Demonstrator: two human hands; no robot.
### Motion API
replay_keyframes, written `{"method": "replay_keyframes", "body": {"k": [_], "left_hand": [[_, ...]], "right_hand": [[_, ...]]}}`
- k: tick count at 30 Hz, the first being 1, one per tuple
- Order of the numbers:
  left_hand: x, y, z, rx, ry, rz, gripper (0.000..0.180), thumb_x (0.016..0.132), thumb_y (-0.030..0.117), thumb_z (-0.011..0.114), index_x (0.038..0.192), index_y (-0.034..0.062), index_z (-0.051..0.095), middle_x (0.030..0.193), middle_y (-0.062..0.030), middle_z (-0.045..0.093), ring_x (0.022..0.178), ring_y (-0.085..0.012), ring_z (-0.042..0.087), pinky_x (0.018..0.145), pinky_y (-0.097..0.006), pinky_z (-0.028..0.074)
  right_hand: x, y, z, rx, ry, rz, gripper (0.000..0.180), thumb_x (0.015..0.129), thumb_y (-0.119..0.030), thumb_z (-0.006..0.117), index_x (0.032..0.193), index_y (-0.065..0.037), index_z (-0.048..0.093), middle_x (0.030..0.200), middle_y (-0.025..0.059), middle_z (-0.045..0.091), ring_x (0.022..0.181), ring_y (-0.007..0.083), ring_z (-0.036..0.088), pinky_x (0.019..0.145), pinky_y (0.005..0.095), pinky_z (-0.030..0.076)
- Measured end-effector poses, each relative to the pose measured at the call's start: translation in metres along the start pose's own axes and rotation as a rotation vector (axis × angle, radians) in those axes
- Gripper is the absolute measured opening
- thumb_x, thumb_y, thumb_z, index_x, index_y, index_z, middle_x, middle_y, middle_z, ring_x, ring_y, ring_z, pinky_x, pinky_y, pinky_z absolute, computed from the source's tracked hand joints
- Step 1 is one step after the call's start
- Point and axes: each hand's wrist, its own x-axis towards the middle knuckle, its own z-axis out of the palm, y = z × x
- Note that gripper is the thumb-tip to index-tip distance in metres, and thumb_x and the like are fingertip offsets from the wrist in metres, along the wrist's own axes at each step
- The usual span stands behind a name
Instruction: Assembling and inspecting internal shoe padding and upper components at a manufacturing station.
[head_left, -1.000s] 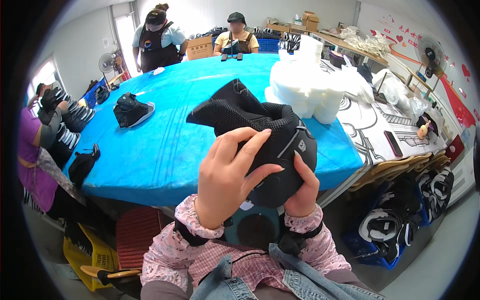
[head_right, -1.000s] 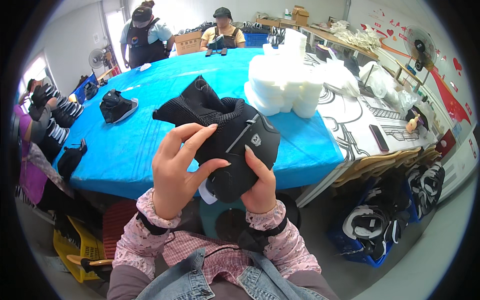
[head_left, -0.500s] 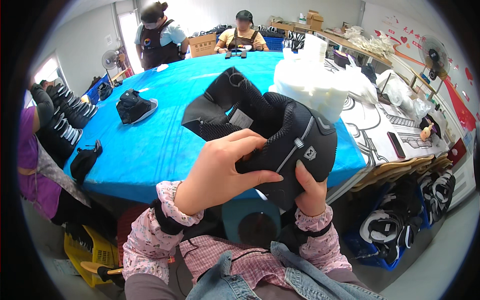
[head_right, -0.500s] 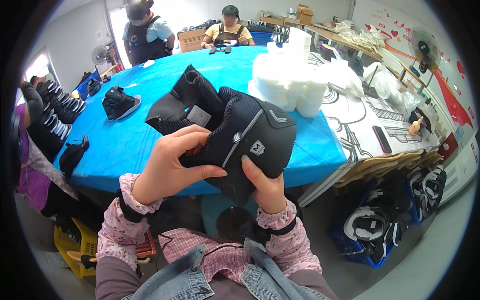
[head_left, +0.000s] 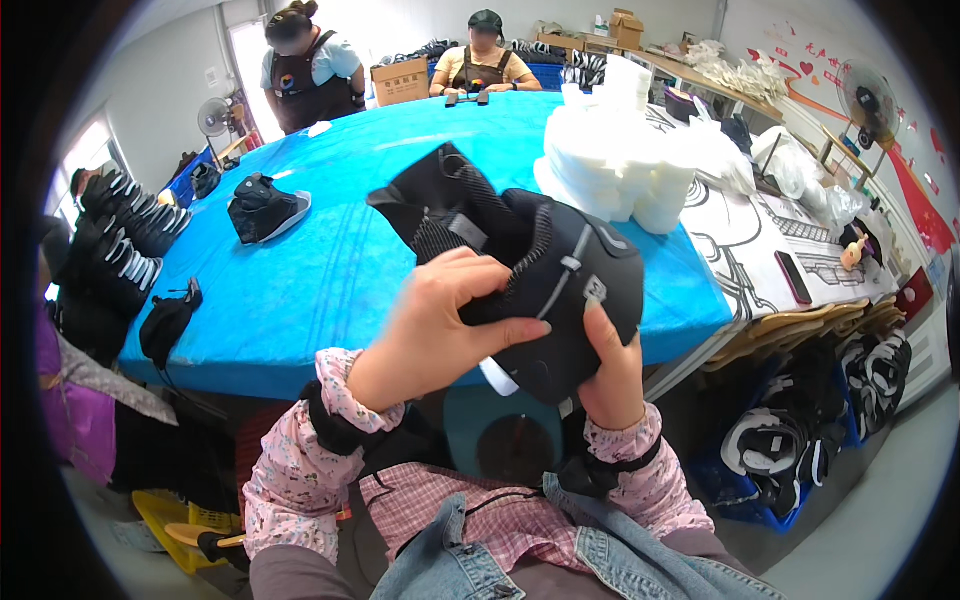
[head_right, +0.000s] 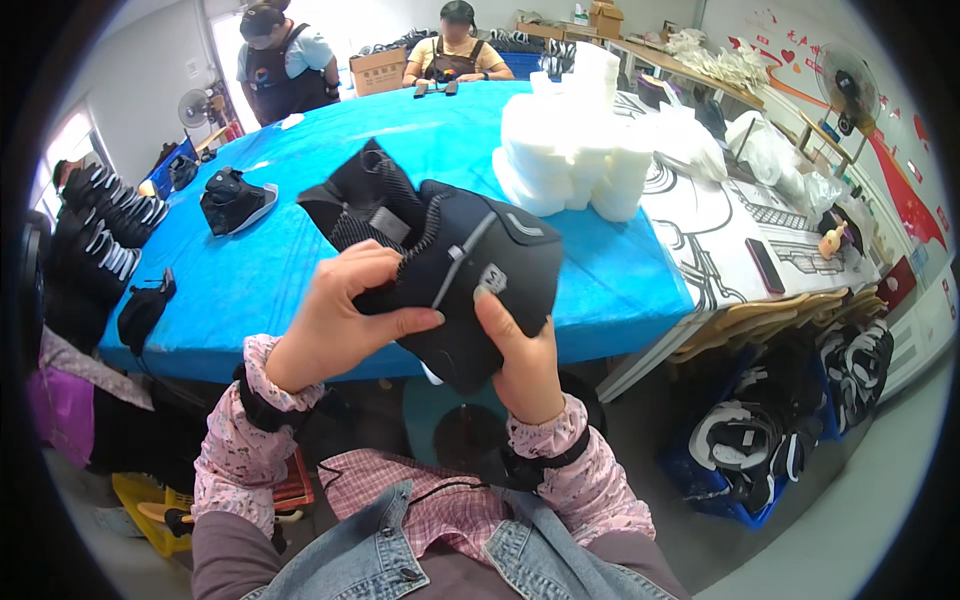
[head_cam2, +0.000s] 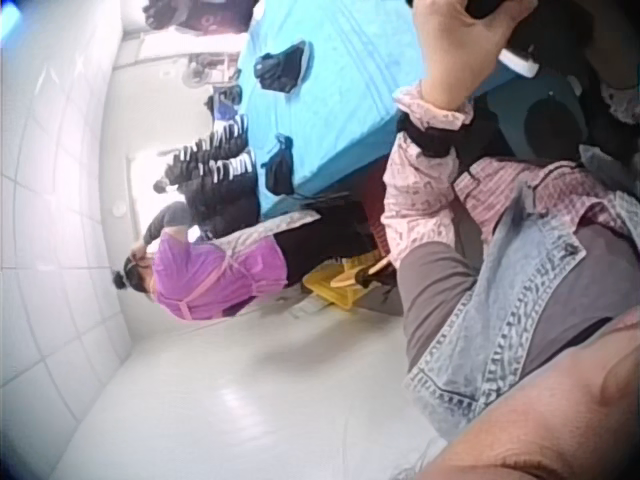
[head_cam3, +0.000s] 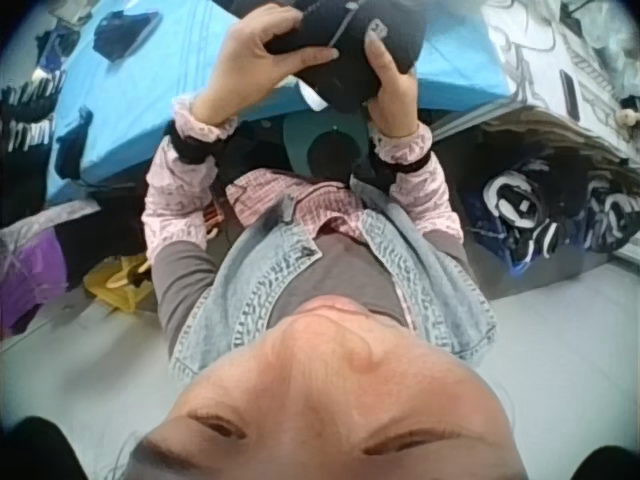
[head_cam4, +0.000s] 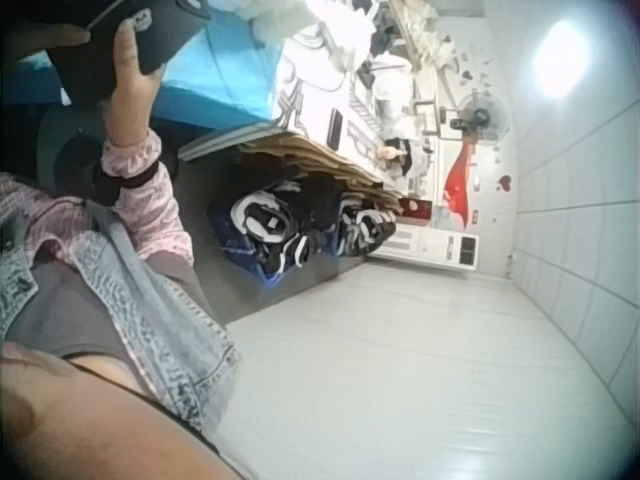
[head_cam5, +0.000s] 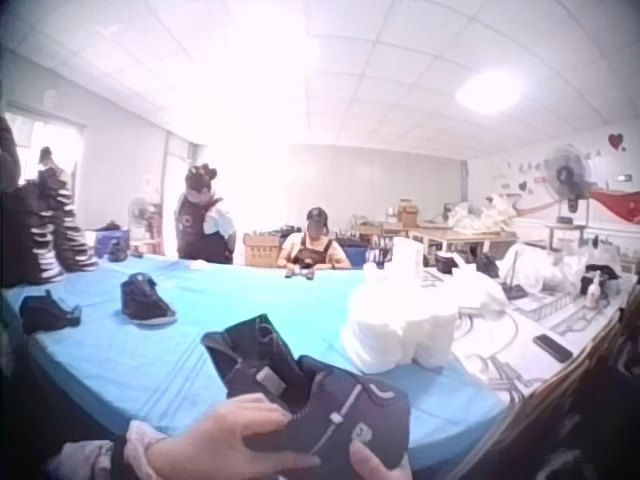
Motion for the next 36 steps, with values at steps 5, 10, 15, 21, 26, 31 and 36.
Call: {"method": "replay_keyframes", "body": {"k": [5,10,15,21,26,31,36], "left_hand": [[0.004,-0.004,-0.002,0.097,0.017,0.066,0.031,0.06,0.013,0.079,0.084,-0.0003,0.063,0.082,-0.0071,0.062,0.074,-0.0203,0.053,0.065,-0.03,0.043],[0.0,-0.001,0.0,0.138,0.049,0.083,0.031,0.061,0.013,0.079,0.085,-0.0004,0.064,0.081,-0.008,0.062,0.075,-0.0214,0.053,0.063,-0.031,0.044],[0.002,-0.004,0.003,0.131,-0.054,0.062,0.03,0.064,0.019,0.077,0.082,0.0001,0.064,0.077,-0.0093,0.061,0.073,-0.0233,0.054,0.062,-0.032,0.045],[0.002,-0.027,0.015,0.176,-0.08,0.135,0.023,0.067,0.021,0.075,0.075,0.0026,0.064,0.067,-0.0069,0.059,0.066,-0.0242,0.052,0.058,-0.033,0.044],[0.003,-0.073,0.018,0.722,-0.222,0.35,0.02,0.066,0.027,0.07,0.07,0.0079,0.064,0.07,0.0008,0.06,0.076,-0.0176,0.051,0.069,-0.032,0.041],[-0.008,-0.116,0.032,0.677,-0.451,0.344,0.019,0.066,0.029,0.068,0.068,0.0106,0.062,0.07,0.004,0.059,0.079,-0.015,0.05,0.072,-0.031,0.038],[0.0,-0.127,0.041,0.656,-0.51,0.338,0.022,0.067,0.033,0.068,0.065,0.0121,0.063,0.067,0.0044,0.058,0.08,-0.0163,0.051,0.071,-0.031,0.039]], "right_hand": [[0.007,0.012,-0.009,0.21,-0.028,0.132,0.031,0.091,-0.02,0.053,0.117,-0.002,0.051,0.111,0.0069,0.058,0.1,0.017,0.057,0.087,0.0304,0.046],[0.005,0.018,-0.003,0.173,-0.032,0.062,0.032,0.094,-0.021,0.047,0.123,-0.006,0.048,0.117,0.0056,0.056,0.106,0.0164,0.054,0.091,0.0314,0.043],[-0.004,0.027,0.003,0.077,0.003,-0.042,0.032,0.093,-0.017,0.049,0.123,-0.005,0.047,0.114,0.0044,0.057,0.106,0.0151,0.053,0.09,0.0292,0.041],[0.017,0.029,-0.023,-0.131,-0.008,-0.022,0.031,0.09,-0.016,0.056,0.114,0.002,0.049,0.107,0.0061,0.057,0.096,0.0099,0.053,0.083,0.0251,0.043],[0.042,0.027,-0.074,-1.183,0.122,-0.571,0.055,0.077,-0.025,0.071,0.116,0.0,0.041,0.1,0.0106,0.048,0.091,0.0213,0.048,0.084,0.0327,0.041],[0.052,0.02,-0.039,-1.619,-0.684,-0.912,0.044,0.069,-0.019,0.071,0.107,-0.007,0.053,0.111,0.0054,0.052,0.112,0.0237,0.047,0.095,0.0374,0.035],[0.088,0.05,-0.055,-1.649,-0.848,-0.843,0.024,0.069,-0.018,0.067,0.083,-0.004,0.054,0.089,0.0081,0.058,0.096,0.0243,0.055,0.094,0.0369,0.04]]}}
